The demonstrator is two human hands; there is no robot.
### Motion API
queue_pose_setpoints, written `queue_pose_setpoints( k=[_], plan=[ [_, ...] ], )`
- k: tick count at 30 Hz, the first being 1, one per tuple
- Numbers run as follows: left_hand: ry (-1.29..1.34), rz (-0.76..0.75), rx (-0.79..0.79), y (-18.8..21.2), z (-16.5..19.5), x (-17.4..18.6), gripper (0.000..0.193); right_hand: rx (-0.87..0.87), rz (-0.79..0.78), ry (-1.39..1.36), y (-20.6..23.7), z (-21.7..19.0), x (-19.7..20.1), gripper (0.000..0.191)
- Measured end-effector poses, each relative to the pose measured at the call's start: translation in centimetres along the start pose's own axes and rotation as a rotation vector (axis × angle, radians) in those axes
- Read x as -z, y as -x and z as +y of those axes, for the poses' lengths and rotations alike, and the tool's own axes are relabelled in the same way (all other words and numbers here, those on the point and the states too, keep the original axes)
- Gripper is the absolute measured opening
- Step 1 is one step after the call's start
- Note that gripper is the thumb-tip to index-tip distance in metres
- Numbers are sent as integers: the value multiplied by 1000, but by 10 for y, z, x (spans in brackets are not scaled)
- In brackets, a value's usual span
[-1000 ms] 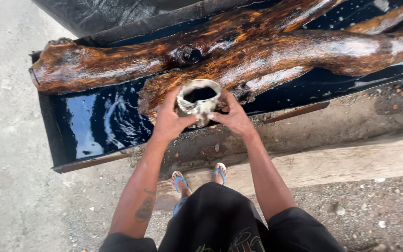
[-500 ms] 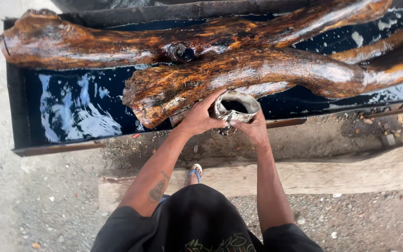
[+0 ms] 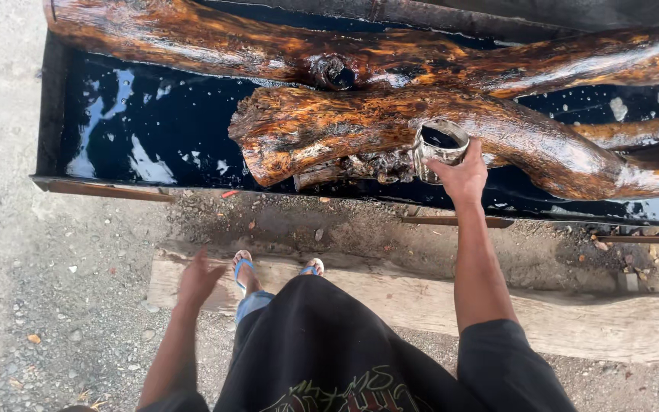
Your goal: The person scoops dark stain liquid from a trough with a metal can and pours it over large wooden logs, rubbing the liquid into the wood by hand and moving along the trough to coat different sections of the logs.
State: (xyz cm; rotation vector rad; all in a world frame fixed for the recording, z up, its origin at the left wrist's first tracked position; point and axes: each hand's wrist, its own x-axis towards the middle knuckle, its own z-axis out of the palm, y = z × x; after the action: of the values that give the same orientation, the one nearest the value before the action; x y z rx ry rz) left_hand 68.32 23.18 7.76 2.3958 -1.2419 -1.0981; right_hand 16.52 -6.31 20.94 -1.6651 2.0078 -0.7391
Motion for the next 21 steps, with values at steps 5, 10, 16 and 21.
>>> queue_pose_setpoints(
  k=[5,10,16,21],
  plan=[
    [-15,-20,664,115,-120,13,98,95,-33,176,-16,-8,-13,88],
    [277,-31,923,172,-129,-9,94,77,-160,313,-22,-33,-29,90],
    [311,-126,638,121,-102,-24,95,152,-230,487,-19,-76,-36,104],
    [508,0,418,57,-81,-5,88,92,-323,554,-9,-120,-42,104]
  ],
)
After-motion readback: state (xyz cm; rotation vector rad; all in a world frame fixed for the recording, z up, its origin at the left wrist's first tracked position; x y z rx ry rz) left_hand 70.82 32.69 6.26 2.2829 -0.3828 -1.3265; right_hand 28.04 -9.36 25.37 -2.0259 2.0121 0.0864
